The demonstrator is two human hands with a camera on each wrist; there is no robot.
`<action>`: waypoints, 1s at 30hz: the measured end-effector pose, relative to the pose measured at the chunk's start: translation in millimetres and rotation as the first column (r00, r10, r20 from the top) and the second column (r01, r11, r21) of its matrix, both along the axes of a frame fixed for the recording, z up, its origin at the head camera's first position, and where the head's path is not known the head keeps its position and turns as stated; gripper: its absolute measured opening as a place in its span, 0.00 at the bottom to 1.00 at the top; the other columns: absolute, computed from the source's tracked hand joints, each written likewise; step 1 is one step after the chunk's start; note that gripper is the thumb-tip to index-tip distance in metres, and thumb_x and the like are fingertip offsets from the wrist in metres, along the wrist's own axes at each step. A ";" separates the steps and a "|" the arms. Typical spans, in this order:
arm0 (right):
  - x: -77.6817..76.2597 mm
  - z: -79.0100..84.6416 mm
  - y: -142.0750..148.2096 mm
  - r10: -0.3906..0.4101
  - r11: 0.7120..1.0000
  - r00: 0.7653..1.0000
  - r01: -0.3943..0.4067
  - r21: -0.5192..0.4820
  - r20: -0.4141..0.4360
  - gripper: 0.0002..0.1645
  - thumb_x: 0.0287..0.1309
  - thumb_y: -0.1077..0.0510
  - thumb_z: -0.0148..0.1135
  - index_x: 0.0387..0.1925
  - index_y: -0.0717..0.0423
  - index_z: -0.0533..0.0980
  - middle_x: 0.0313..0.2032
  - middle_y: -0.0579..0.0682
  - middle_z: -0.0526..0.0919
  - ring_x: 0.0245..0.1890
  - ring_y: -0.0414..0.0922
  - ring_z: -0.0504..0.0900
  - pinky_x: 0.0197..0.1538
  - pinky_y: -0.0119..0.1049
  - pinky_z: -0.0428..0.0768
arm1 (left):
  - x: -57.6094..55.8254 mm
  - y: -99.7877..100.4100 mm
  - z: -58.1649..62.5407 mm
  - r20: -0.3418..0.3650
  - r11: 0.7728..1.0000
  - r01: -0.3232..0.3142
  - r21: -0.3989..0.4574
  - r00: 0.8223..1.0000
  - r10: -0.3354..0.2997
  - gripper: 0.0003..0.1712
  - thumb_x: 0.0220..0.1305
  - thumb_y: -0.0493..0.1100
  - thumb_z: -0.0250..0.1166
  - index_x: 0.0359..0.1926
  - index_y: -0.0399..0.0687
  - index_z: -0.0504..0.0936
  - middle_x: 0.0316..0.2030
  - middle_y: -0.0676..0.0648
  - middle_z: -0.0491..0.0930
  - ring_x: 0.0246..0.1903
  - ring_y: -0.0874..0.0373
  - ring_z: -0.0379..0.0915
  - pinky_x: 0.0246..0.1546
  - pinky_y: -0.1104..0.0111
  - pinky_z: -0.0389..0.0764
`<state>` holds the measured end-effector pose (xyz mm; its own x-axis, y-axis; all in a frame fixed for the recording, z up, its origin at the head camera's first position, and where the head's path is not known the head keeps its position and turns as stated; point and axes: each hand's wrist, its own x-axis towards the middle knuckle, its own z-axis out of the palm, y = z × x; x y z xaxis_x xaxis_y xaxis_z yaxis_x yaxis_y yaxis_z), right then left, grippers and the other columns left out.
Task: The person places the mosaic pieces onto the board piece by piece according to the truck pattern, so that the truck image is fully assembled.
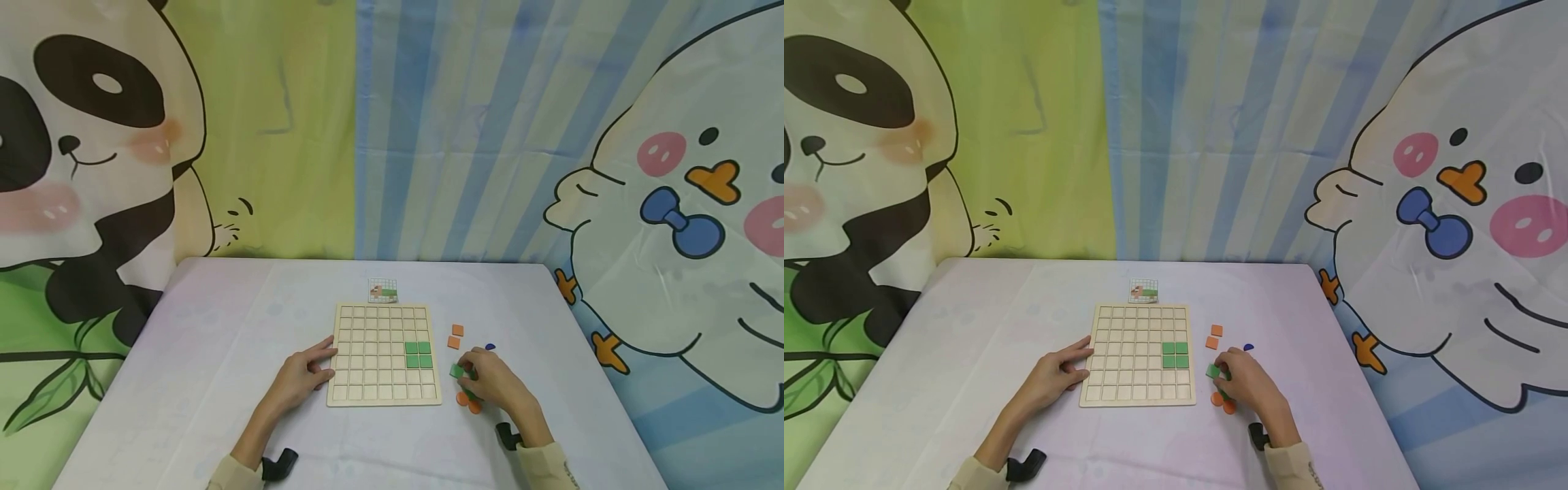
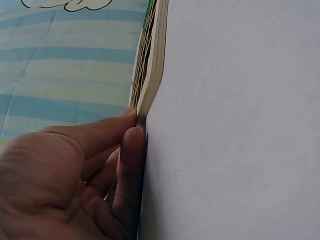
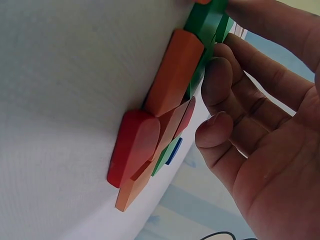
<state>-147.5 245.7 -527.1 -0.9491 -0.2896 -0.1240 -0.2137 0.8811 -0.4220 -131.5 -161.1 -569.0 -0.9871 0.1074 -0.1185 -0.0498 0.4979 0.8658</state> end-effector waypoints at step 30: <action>-2.1 0.3 -2.4 0.014 1.000 1.000 -0.014 -0.003 0.002 0.10 0.58 0.63 0.76 0.42 0.56 0.86 0.35 0.44 0.83 0.35 0.38 0.77 0.38 0.31 0.79 | 0.1 2.1 -1.9 -0.010 1.000 -0.029 -0.006 1.000 0.029 0.29 0.63 0.34 0.75 0.65 0.45 0.84 0.77 0.54 0.72 0.22 0.62 0.74 0.21 0.73 0.72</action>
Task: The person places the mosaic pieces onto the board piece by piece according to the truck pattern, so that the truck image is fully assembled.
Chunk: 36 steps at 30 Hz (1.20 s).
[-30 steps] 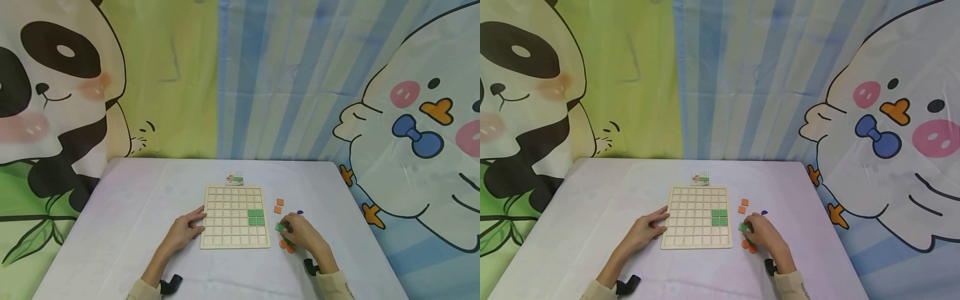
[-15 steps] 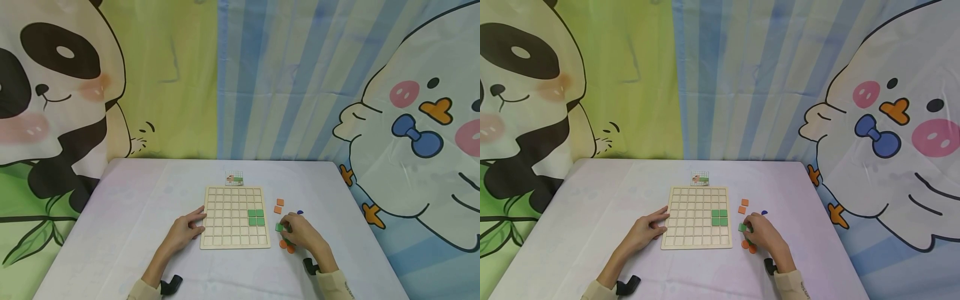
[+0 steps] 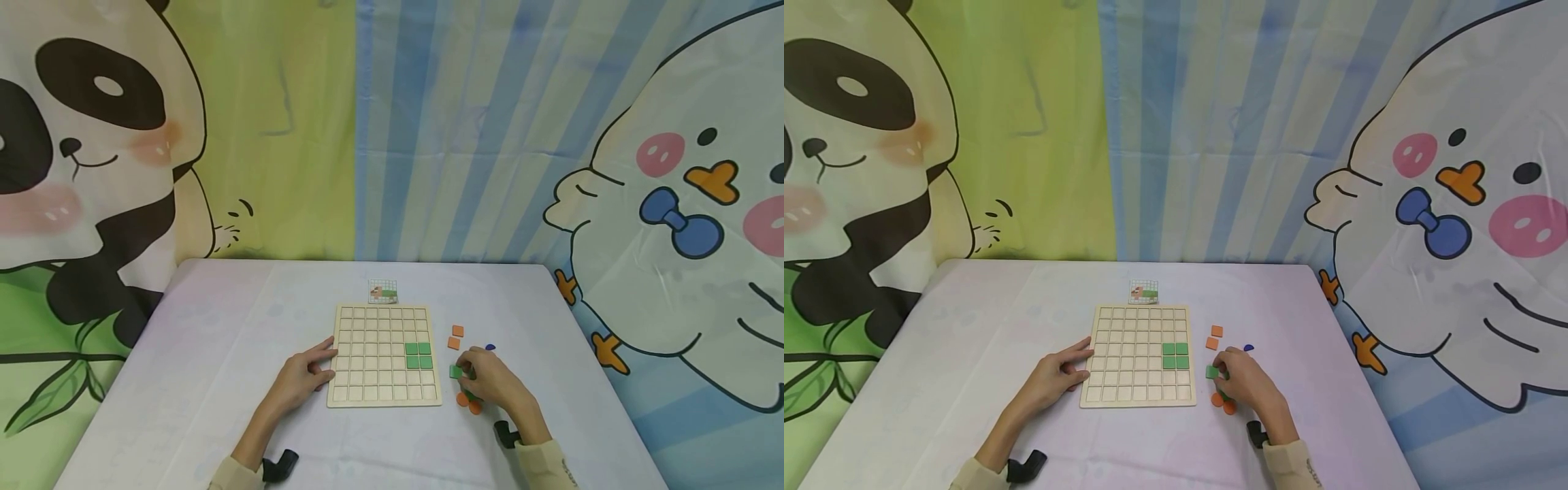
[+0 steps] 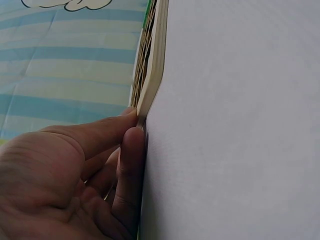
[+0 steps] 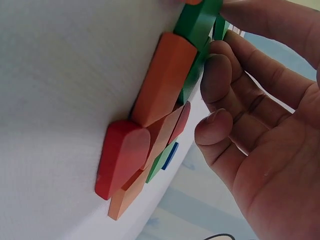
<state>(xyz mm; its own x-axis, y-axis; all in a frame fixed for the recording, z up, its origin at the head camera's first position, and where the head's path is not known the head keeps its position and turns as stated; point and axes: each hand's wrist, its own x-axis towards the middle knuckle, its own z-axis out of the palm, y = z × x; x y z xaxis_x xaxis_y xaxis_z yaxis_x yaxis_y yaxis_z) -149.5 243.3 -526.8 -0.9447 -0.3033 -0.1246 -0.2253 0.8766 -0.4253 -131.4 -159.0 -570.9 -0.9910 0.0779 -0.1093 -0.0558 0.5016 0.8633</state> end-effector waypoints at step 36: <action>-13.1 8.1 -26.4 0.106 0.994 0.991 -0.108 -0.009 -0.083 0.10 0.61 0.62 0.74 0.45 0.54 0.86 0.41 0.42 0.85 0.37 0.38 0.79 0.41 0.31 0.80 | 0.4 -1.1 -0.3 0.000 1.000 0.012 0.013 1.000 -0.012 0.29 0.63 0.34 0.75 0.65 0.45 0.84 0.77 0.54 0.72 0.22 0.62 0.75 0.21 0.73 0.72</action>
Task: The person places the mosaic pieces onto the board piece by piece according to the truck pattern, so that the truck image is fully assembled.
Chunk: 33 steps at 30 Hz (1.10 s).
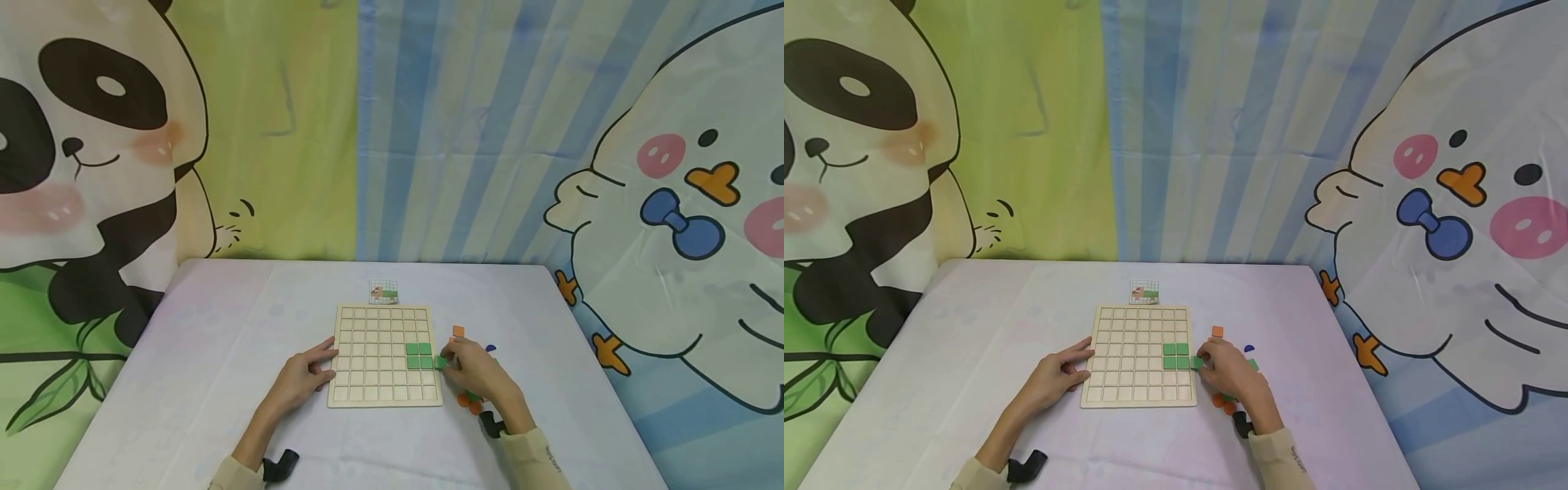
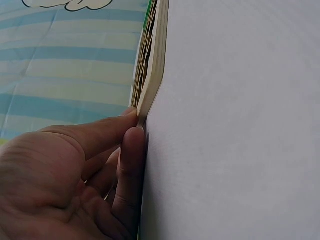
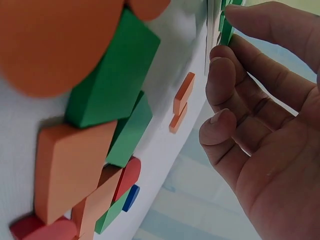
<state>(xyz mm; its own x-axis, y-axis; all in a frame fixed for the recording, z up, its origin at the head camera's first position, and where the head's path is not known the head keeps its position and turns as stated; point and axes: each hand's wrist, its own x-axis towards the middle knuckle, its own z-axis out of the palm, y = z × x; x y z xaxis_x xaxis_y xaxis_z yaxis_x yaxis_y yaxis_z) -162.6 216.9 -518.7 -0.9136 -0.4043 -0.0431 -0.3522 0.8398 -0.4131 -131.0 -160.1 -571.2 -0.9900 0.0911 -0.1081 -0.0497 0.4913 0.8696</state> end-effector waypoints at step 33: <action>-14.8 -4.3 -25.6 0.128 0.977 0.986 -0.107 -0.183 0.107 0.12 0.63 0.61 0.73 0.48 0.57 0.85 0.40 0.47 0.87 0.32 0.38 0.77 0.35 0.29 0.78 | 1.4 0.4 -1.2 -0.026 1.000 -0.011 0.006 1.000 0.011 0.28 0.62 0.33 0.74 0.64 0.43 0.85 0.77 0.50 0.72 0.21 0.62 0.74 0.20 0.72 0.72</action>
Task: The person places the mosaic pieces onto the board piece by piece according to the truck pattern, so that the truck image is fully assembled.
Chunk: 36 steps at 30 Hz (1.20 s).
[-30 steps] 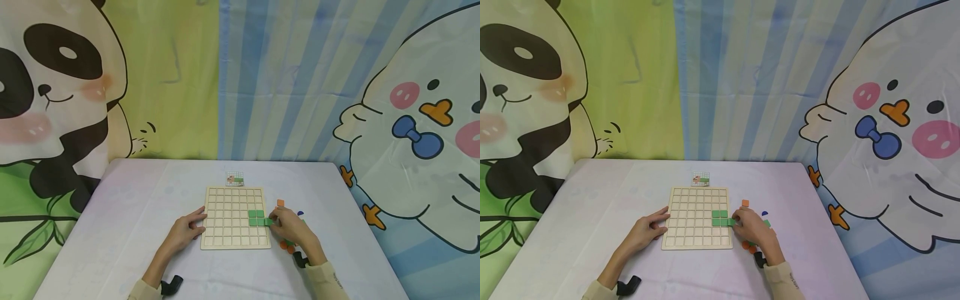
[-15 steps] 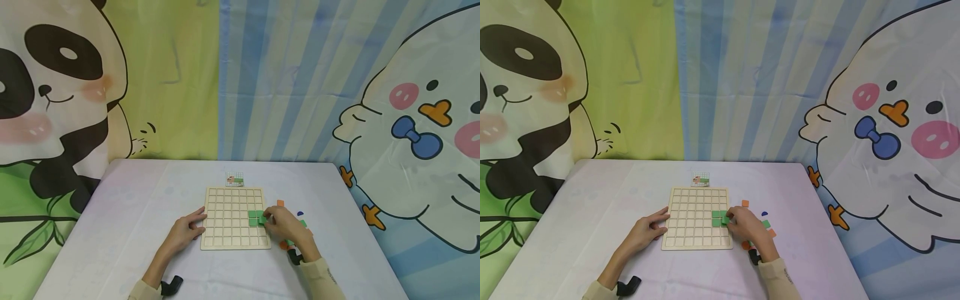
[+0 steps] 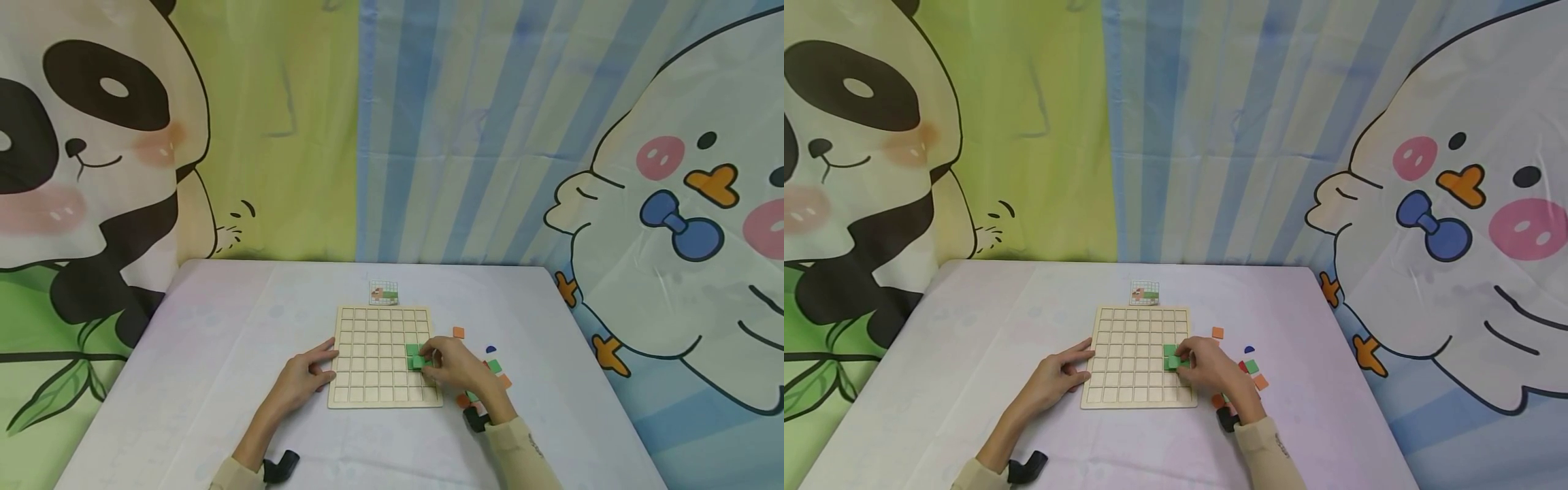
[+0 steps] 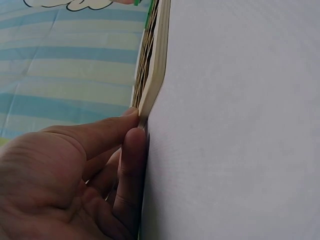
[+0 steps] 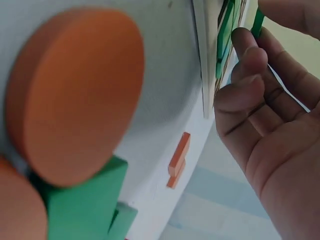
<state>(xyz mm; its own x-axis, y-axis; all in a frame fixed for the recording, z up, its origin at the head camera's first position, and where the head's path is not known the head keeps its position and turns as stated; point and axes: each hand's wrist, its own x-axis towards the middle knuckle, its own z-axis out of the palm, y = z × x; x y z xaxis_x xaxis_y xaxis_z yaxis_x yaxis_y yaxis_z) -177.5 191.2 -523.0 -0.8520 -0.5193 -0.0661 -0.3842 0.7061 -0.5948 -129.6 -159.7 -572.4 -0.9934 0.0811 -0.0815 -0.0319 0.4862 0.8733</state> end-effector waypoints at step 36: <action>-6.1 -9.9 -31.4 0.013 0.999 1.000 -0.012 -0.039 0.023 0.11 0.61 0.58 0.75 0.46 0.53 0.86 0.38 0.43 0.84 0.33 0.38 0.76 0.36 0.28 0.77 | 0.2 0.2 -0.3 0.038 1.000 -0.003 0.017 0.999 0.003 0.28 0.63 0.34 0.75 0.65 0.45 0.85 0.77 0.56 0.72 0.24 0.61 0.75 0.23 0.72 0.75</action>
<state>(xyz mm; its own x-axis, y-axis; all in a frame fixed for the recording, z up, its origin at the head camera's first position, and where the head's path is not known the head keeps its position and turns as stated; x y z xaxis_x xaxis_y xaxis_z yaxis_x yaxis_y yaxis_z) -183.6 159.8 -532.9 -0.8442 -0.5321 -0.0648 -0.3786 0.6775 -0.6306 -129.4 -159.5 -572.7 -0.9898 0.0798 -0.1178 -0.0667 0.4709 0.8796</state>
